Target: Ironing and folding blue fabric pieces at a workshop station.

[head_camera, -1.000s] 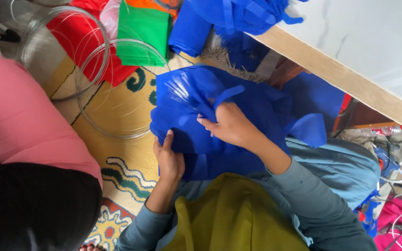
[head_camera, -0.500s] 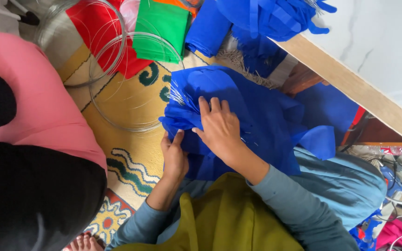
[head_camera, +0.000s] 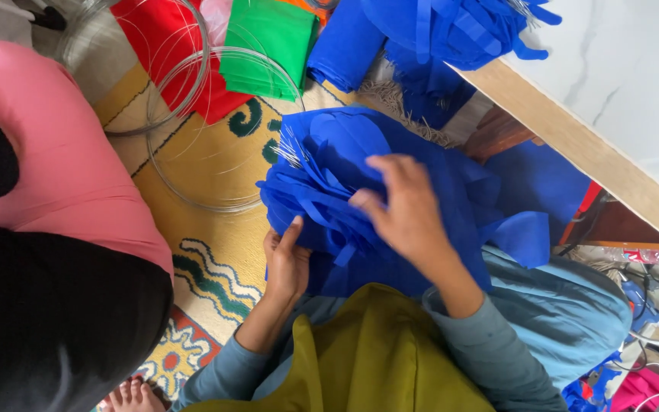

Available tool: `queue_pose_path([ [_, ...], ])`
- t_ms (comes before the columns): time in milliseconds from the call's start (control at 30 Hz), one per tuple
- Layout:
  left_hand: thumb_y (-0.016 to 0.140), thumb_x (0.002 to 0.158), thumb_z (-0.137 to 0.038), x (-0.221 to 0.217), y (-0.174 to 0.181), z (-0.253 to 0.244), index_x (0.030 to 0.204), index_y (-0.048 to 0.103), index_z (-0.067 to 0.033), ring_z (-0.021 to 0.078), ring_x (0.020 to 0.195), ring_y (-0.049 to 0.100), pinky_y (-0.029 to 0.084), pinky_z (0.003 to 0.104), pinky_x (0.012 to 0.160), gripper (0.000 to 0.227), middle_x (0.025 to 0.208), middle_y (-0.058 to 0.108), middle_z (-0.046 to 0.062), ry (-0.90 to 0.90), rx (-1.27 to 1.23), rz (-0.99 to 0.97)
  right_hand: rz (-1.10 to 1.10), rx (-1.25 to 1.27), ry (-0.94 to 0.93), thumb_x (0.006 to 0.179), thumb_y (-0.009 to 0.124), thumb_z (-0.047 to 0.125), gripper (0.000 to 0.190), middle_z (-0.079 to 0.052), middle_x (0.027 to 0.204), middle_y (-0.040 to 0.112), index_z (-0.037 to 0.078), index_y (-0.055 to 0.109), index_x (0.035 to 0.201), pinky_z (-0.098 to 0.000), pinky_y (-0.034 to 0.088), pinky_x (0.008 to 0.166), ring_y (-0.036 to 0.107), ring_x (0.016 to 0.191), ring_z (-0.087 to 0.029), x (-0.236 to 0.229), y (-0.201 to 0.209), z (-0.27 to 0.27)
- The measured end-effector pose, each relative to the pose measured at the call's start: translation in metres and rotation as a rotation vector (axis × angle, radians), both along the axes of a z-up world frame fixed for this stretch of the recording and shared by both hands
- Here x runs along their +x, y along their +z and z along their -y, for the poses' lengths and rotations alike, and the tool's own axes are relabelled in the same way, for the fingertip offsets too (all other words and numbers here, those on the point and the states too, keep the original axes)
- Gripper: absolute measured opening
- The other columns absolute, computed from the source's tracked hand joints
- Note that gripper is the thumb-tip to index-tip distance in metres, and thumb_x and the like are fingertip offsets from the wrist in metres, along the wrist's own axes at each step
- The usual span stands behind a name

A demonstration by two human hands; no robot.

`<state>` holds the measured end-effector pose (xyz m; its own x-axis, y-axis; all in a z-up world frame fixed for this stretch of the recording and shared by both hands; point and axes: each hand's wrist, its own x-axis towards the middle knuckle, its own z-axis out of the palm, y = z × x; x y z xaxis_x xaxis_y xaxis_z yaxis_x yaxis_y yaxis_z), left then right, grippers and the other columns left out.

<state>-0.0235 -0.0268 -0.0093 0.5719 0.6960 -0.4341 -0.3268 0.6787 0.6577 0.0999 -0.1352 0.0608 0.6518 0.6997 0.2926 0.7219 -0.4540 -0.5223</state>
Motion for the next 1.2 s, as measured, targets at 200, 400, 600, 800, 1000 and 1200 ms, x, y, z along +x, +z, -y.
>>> queue_pose_path([
  [200, 0.059, 0.078, -0.001, -0.005, -0.012, 0.01, 0.102, 0.054, -0.0071, 0.0234, 0.066, 0.065, 0.058, 0.033, 0.05, 0.026, 0.081, 0.06, 0.007, -0.087, 0.116, -0.091, -0.357, 0.007, -0.207, 0.078, 0.067, 0.032, 0.039, -0.013, 0.084, 0.061, 0.006, 0.057, 0.105, -0.0352, 0.051, 0.064, 0.063, 0.075, -0.026, 0.042, -0.061, 0.022],
  [400, 0.056, 0.078, -0.001, -0.007, -0.019, 0.007, 0.109, 0.05, -0.0089, 0.0223, 0.07, 0.064, 0.059, 0.036, 0.051, 0.032, 0.085, 0.057, 0.006, -0.169, 0.217, -0.211, -0.54, -0.028, -0.245, 0.071, 0.071, 0.037, 0.047, -0.013, 0.078, 0.063, 0.008, 0.057, 0.105, -0.0364, 0.051, 0.061, 0.064, 0.072, -0.027, 0.054, -0.067, 0.011],
  [600, 0.054, 0.081, -0.002, -0.008, -0.015, 0.005, 0.117, 0.047, -0.0119, 0.0241, 0.069, 0.065, 0.059, 0.039, 0.05, 0.038, 0.085, 0.058, 0.007, -0.212, 0.276, -0.203, -0.675, 0.135, -0.115, 0.073, 0.069, 0.022, 0.032, -0.015, 0.078, 0.064, 0.003, 0.06, 0.098, -0.0341, 0.051, 0.06, 0.063, 0.074, -0.021, 0.05, -0.069, 0.016],
  [800, 0.052, 0.082, -0.002, -0.011, -0.023, 0.0, 0.12, 0.044, -0.0117, 0.0227, 0.066, 0.065, 0.059, 0.038, 0.049, 0.04, 0.083, 0.056, 0.008, -0.219, 0.323, -0.193, -0.914, 0.311, 0.041, 0.078, 0.061, 0.006, 0.03, -0.011, 0.093, 0.065, 0.003, 0.056, 0.107, -0.0337, 0.051, 0.073, 0.059, 0.086, -0.018, 0.034, -0.033, 0.016],
  [1000, 0.051, 0.083, -0.002, -0.014, -0.042, 0.004, 0.123, 0.043, -0.0134, 0.0166, 0.064, 0.063, 0.059, 0.033, 0.047, 0.043, 0.085, 0.057, 0.006, -0.232, 0.357, -0.229, -0.814, 0.333, 0.071, 0.078, 0.061, 0.001, 0.021, -0.009, 0.085, 0.064, 0.001, 0.058, 0.099, -0.0348, 0.05, 0.074, 0.058, 0.082, -0.016, 0.033, -0.044, 0.027],
  [1200, 0.049, 0.084, -0.003, -0.014, -0.007, 0.007, 0.122, 0.043, -0.0118, 0.0155, 0.064, 0.062, 0.059, 0.03, 0.047, 0.04, 0.084, 0.056, 0.006, -0.235, 0.372, -0.228, -0.692, 0.332, 0.136, 0.079, 0.06, -0.001, 0.018, -0.007, 0.083, 0.064, 0.005, 0.057, 0.096, -0.0351, 0.048, 0.077, 0.057, 0.083, -0.013, 0.03, -0.043, 0.036],
])
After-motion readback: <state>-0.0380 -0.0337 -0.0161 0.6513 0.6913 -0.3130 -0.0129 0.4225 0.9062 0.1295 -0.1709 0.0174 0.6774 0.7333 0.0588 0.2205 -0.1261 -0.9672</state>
